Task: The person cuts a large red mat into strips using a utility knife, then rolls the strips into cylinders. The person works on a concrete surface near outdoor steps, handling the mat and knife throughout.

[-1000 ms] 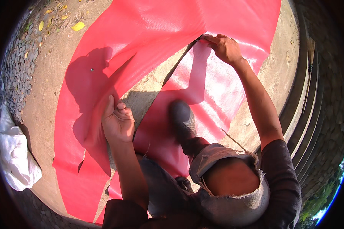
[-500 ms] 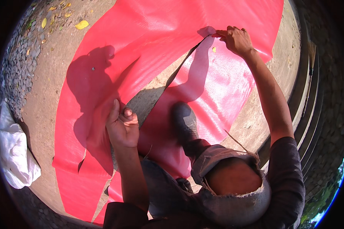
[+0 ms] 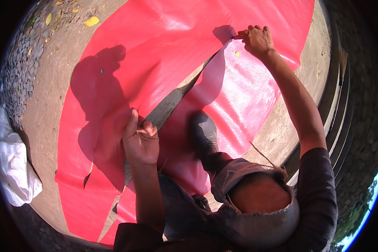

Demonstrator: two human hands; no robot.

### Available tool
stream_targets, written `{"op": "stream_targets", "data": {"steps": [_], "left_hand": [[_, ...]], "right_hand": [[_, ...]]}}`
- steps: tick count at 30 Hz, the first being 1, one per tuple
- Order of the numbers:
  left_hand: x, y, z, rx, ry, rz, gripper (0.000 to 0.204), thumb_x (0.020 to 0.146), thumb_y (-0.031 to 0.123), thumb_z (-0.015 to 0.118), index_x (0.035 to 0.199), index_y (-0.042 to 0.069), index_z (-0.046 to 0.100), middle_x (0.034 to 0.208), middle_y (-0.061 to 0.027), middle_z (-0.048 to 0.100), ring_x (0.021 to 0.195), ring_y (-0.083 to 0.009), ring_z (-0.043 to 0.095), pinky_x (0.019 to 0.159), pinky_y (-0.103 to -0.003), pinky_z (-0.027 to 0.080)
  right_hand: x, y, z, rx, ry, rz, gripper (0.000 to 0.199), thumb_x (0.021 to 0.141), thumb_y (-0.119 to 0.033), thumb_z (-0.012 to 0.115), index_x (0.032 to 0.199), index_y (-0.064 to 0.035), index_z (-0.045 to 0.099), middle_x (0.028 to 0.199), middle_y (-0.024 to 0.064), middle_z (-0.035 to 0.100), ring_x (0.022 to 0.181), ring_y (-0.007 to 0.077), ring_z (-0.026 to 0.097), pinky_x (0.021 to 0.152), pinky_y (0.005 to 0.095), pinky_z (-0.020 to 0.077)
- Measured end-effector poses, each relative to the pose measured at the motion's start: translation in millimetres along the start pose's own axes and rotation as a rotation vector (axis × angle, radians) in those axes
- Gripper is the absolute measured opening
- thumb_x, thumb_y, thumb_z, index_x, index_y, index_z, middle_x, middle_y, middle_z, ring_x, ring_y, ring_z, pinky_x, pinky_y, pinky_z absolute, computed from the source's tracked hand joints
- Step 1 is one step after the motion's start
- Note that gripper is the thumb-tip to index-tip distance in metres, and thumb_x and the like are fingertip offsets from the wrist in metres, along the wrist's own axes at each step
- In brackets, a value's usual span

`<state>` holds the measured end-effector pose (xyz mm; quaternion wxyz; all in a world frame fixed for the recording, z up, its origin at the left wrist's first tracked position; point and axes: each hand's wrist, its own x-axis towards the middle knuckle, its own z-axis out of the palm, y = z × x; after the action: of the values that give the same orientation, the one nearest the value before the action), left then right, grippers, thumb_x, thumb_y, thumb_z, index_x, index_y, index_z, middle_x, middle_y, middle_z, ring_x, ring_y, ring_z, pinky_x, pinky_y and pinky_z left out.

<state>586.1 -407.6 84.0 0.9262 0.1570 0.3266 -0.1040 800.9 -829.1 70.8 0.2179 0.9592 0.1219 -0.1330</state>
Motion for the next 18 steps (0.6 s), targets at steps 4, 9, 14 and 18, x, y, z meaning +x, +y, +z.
{"op": "stream_targets", "data": {"steps": [4,9,14,18], "left_hand": [[-5.3,-6.4,-1.4,-0.068,-0.024,-0.033,0.029,0.116,0.018,0.047,0.097,0.007,0.067,0.079,-0.0032,0.07,0.07,-0.015,0.067,0.061,-0.029,0.05],[-3.5,-7.1,-1.5,-0.057,-0.016,0.002,0.03,0.116,0.018,0.046,0.098,0.007,0.067,0.081,-0.004,0.072,0.074,-0.0164,0.069,0.064,-0.03,0.053],[-2.7,-5.6,0.7,-0.021,0.004,0.024,0.028,0.116,0.019,0.047,0.099,0.008,0.066,0.082,-0.0036,0.071,0.073,-0.0164,0.068,0.064,-0.03,0.052],[-3.1,-12.0,2.3,-0.011,0.045,0.028,0.024,0.115,0.02,0.051,0.099,0.009,0.065,0.08,-0.0031,0.069,0.072,-0.0164,0.068,0.063,-0.03,0.052]], "right_hand": [[-1.6,-10.4,14.0,-0.103,0.068,0.032,0.033,0.096,-0.017,0.061,0.121,-0.0306,0.079,0.105,0.0095,0.071,0.105,0.0269,0.07,0.088,0.0471,0.0489],[1.4,-16.2,-1.6,-0.124,0.048,0.054,0.032,0.098,-0.018,0.059,0.12,-0.0287,0.079,0.105,0.0091,0.071,0.104,0.0261,0.069,0.089,0.047,0.0483],[-8.6,-18.4,-22.0,-0.116,0.01,0.063,0.033,0.107,-0.022,0.047,0.116,-0.0193,0.078,0.105,0.009,0.072,0.109,0.024,0.069,0.099,0.0487,0.0469],[-1.1,-17.7,-6.4,-0.081,-0.005,0.085,0.03,0.104,-0.022,0.051,0.115,-0.0205,0.08,0.102,0.0065,0.072,0.107,0.0247,0.071,0.1,0.0486,0.0472]]}}
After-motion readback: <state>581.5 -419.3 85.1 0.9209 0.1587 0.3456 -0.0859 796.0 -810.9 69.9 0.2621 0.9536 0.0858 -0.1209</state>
